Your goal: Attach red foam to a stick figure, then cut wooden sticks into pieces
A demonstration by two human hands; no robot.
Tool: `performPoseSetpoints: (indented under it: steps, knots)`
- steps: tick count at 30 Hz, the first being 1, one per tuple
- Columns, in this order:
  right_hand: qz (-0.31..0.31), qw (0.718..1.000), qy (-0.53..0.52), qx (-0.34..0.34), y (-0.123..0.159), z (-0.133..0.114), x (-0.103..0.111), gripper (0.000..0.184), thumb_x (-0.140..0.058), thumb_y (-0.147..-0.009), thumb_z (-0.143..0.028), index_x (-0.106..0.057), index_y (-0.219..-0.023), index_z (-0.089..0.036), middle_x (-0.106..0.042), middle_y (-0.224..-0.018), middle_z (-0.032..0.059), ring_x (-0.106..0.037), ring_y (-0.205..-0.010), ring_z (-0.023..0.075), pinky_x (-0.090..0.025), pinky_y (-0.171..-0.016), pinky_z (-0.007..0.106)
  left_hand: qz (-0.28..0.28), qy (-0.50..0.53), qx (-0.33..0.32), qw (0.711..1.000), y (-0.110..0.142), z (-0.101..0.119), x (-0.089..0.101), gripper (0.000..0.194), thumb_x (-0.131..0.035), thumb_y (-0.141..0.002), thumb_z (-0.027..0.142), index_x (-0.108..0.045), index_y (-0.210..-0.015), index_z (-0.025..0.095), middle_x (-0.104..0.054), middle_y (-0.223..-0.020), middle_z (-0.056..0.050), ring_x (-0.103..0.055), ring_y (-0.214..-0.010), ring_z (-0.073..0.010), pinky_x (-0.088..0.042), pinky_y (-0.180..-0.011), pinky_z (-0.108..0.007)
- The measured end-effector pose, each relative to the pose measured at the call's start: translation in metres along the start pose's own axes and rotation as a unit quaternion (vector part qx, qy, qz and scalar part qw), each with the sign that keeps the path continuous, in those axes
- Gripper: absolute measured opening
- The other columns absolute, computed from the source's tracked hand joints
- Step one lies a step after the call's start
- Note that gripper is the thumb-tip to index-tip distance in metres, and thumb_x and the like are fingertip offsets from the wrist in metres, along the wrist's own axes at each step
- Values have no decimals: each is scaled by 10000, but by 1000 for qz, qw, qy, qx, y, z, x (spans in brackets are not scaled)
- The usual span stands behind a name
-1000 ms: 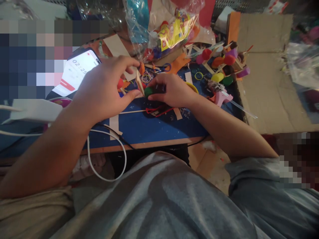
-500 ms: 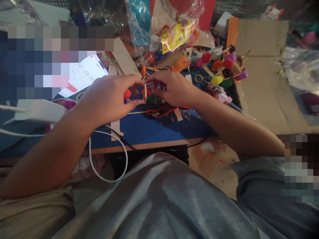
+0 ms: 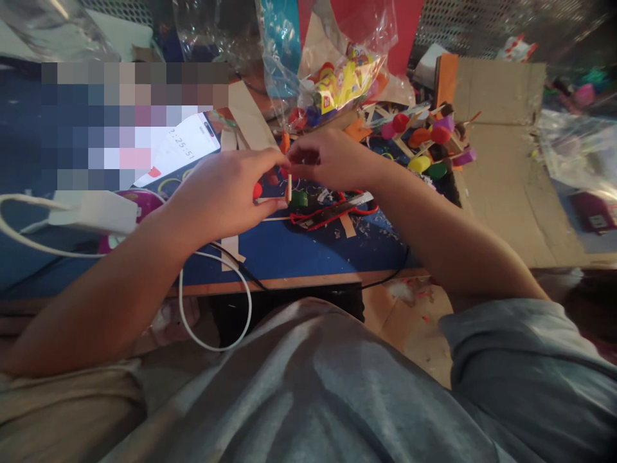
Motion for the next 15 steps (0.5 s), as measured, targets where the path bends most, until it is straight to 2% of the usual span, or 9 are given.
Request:
performPoseSetpoints:
  steps: [4,8,12,15]
  knots:
    - [26,979,-191,-66,14,10,17,309,-909,-918,-530,-829,-1074,-275,-832,-919,1,-672,-787,180,-523,-706,342,0,13,1,1000,0,6,4,595,-788,-970,462,-704,-1549,354,-858,-1388,-60,-826,-1232,-374,-651,-1055,-497]
    - [16,931,-340,-130,37,17,11,485,-956,-870,-643,-802,-1141,-272,-789,-939,-8,-668,-729,144,-495,-622,295,-2,7,15,1000,1,9,6,687,-799,-971,458,-654,-1619,281,-827,-1441,-97,-803,-1278,-380,-628,-1108,-501]
    - [4,894,-419,-160,53,15,-3,493,-959,-869,-638,-780,-1127,-257,-744,-939,-18,-650,-708,135,-548,-637,291,16,39,-1,999,1,12,8,700,-863,-953,456,-643,-1607,337,-835,-1385,-55,-799,-1277,-366,-626,-1132,-486]
    - [0,887,-433,-163,58,13,-9,513,-936,-880,-679,-775,-1119,-254,-748,-948,-15,-654,-703,137,-512,-600,274,15,51,-9,999,2,13,6,583,-822,-989,452,-687,-1549,362,-841,-1363,-45,-803,-1267,-373,-633,-1134,-512]
Point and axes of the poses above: each hand's wrist, its own y-axis away from the middle knuckle, its own x-axis out of the back of the hand, z = x × y, the point moved 8 cm from there along -y, towards the middle knuckle
